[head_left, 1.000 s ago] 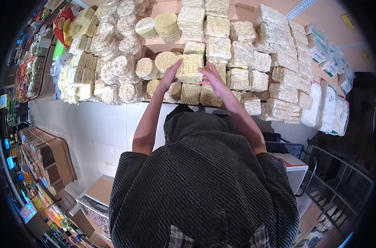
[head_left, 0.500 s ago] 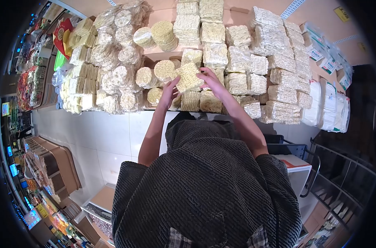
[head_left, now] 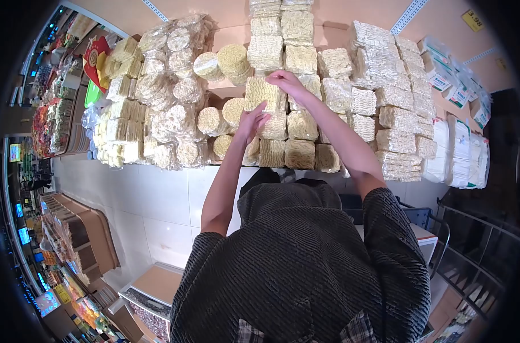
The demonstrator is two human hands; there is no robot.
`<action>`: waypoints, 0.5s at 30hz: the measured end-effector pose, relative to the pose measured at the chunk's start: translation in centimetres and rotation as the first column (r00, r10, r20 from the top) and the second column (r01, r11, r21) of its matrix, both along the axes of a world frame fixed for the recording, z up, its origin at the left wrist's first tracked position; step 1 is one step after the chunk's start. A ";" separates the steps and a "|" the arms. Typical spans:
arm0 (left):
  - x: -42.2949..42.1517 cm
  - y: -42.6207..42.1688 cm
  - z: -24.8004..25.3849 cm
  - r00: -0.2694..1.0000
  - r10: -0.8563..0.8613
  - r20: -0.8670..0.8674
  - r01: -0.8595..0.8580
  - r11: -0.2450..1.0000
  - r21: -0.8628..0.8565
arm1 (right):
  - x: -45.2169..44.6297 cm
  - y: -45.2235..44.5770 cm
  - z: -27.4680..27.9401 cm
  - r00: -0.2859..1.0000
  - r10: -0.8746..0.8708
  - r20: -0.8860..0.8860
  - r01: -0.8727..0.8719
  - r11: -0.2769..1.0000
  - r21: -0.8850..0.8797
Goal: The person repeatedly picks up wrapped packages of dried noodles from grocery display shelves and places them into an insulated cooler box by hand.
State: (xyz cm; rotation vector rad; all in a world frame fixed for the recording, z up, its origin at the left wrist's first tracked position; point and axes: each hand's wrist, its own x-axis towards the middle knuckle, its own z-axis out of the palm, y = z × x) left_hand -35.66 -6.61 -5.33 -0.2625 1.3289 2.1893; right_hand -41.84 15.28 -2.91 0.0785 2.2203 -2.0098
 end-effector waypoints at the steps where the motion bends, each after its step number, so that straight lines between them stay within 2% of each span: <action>1: -1.0 0.3 -0.8 1.000 0.002 0.003 -0.002 1.000 0.020 | -1.2 0.2 0.2 1.000 0.017 0.002 -0.017 1.000 0.023; 2: -2.0 0.6 -1.6 1.000 0.007 -0.001 -0.007 1.000 -0.022 | -2.0 0.5 0.3 0.999 0.032 0.008 -0.032 0.998 0.047; 5: -2.3 1.7 1.6 0.997 0.001 -0.072 -0.010 0.992 -0.128 | -4.0 1.3 0.1 0.997 0.078 -0.002 -0.078 0.992 0.095; 6: -3.0 1.9 1.6 1.000 -0.001 -0.005 0.000 0.982 -0.190 | -4.4 1.5 0.0 0.995 0.095 -0.008 -0.094 0.990 0.107; 9: -4.2 1.9 0.5 0.996 -0.087 -0.034 0.076 0.969 -0.234 | -5.8 1.3 -1.8 0.994 0.098 0.038 -0.099 0.995 0.026; 15: -4.8 1.9 -0.4 0.996 -0.090 -0.005 0.086 0.960 -0.267 | -6.3 0.6 -2.7 0.991 0.121 0.061 -0.128 0.982 0.136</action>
